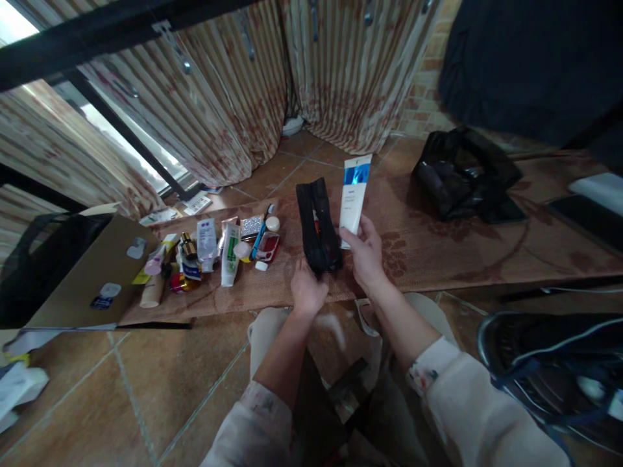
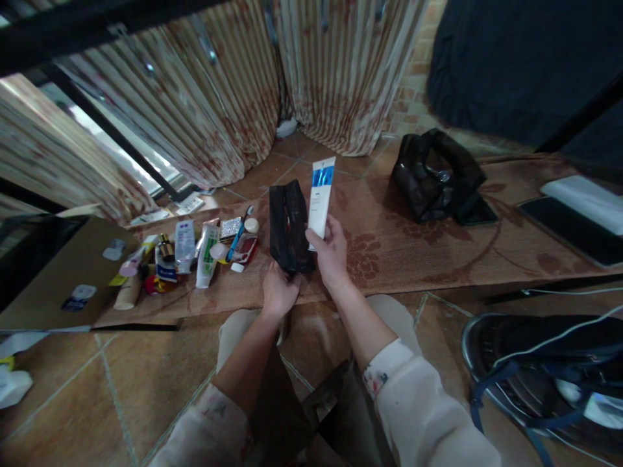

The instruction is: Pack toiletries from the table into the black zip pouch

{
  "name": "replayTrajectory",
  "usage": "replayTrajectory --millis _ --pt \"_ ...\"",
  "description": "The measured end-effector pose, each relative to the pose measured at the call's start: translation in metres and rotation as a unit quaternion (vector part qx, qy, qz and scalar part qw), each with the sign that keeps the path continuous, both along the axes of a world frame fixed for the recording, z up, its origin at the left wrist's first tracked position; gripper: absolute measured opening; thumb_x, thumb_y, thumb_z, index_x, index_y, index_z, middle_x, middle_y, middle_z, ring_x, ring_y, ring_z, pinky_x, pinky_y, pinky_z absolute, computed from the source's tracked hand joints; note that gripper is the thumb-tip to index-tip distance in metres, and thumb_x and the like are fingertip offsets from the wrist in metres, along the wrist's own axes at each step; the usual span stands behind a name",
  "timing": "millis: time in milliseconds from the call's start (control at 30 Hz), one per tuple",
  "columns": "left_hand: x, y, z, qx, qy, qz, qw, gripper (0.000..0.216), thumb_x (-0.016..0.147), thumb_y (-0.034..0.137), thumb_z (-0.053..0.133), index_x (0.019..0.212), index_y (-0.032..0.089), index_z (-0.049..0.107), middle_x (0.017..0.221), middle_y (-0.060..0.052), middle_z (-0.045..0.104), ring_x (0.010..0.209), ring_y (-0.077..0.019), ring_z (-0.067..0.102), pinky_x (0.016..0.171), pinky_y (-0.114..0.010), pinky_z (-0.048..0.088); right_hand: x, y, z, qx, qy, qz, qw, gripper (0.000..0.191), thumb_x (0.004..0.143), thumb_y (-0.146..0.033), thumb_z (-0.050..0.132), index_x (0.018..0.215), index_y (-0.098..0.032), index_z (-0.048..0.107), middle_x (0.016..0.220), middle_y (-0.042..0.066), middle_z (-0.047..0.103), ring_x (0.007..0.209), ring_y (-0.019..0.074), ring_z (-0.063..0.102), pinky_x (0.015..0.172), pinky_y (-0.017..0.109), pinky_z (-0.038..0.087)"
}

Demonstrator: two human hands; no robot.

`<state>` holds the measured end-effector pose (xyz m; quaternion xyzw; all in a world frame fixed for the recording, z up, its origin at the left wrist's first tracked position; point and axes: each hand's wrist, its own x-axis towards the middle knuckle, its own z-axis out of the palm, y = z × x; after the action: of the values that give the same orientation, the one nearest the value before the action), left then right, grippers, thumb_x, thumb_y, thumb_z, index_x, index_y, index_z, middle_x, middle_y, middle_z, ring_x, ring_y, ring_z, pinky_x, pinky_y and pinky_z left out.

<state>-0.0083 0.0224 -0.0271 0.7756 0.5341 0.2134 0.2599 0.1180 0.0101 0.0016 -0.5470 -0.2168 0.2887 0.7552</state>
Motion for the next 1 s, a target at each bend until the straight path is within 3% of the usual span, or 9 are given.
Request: replayTrajectory --millis 200,333,533,800,1000 --pt "0.000 0.000 0.000 -0.001 -0.008 -0.001 1.000 0.035 0.074 0.021 0.060 0.108 0.016 0.056 0.107 -0.011 0.062 0.097 -0.0246 0.063 0.083 -0.035 0.051 0.004 0.000 -0.005 -0.005 0.004 -0.006 1.000 0.044 0.063 -0.038 0.070 0.101 -0.019 0.063 0.099 0.005 0.070 0.089 0.0196 0.063 0.080 0.033 0.048" --pt "-0.001 0.001 -0.001 -0.002 0.002 0.001 1.000 0.035 0.074 0.022 0.061 0.108 0.017 0.056 0.106 -0.010 0.062 0.098 -0.0243 0.063 0.082 -0.034 0.051 0.004 0.002 -0.005 -0.032 0.072 -0.008 0.997 0.035 0.064 -0.043 0.068 0.089 -0.018 0.064 0.084 0.003 0.070 0.073 0.0171 0.061 0.067 0.029 0.047" --pt "-0.002 0.001 -0.002 -0.003 0.007 0.003 1.000 0.031 0.075 0.021 0.059 0.105 0.017 0.056 0.103 -0.010 0.062 0.095 -0.0236 0.064 0.079 -0.033 0.050 0.002 0.000 0.004 -0.023 0.131 0.015 0.991 0.032 0.066 -0.050 0.069 0.074 -0.021 0.058 0.056 -0.004 0.056 0.048 0.0122 0.048 0.046 0.025 0.037" --pt "-0.003 0.002 -0.004 -0.001 -0.005 -0.001 1.000 0.030 0.075 0.018 0.059 0.105 0.016 0.056 0.102 -0.009 0.062 0.094 -0.0221 0.063 0.079 -0.031 0.049 0.002 0.001 0.000 0.022 0.156 0.016 0.987 0.033 0.060 -0.042 0.076 0.078 -0.019 0.064 0.059 -0.005 0.061 0.050 0.0110 0.050 0.049 0.024 0.037" --pt "-0.003 0.002 -0.004 0.003 -0.025 -0.004 1.000 0.034 0.074 0.020 0.061 0.107 0.016 0.056 0.103 -0.009 0.063 0.095 -0.0224 0.063 0.077 -0.030 0.048 0.002 0.001 -0.001 0.033 0.140 0.003 0.990 0.036 0.056 -0.034 0.080 0.085 -0.018 0.066 0.075 -0.002 0.069 0.063 0.0137 0.058 0.062 0.026 0.044"
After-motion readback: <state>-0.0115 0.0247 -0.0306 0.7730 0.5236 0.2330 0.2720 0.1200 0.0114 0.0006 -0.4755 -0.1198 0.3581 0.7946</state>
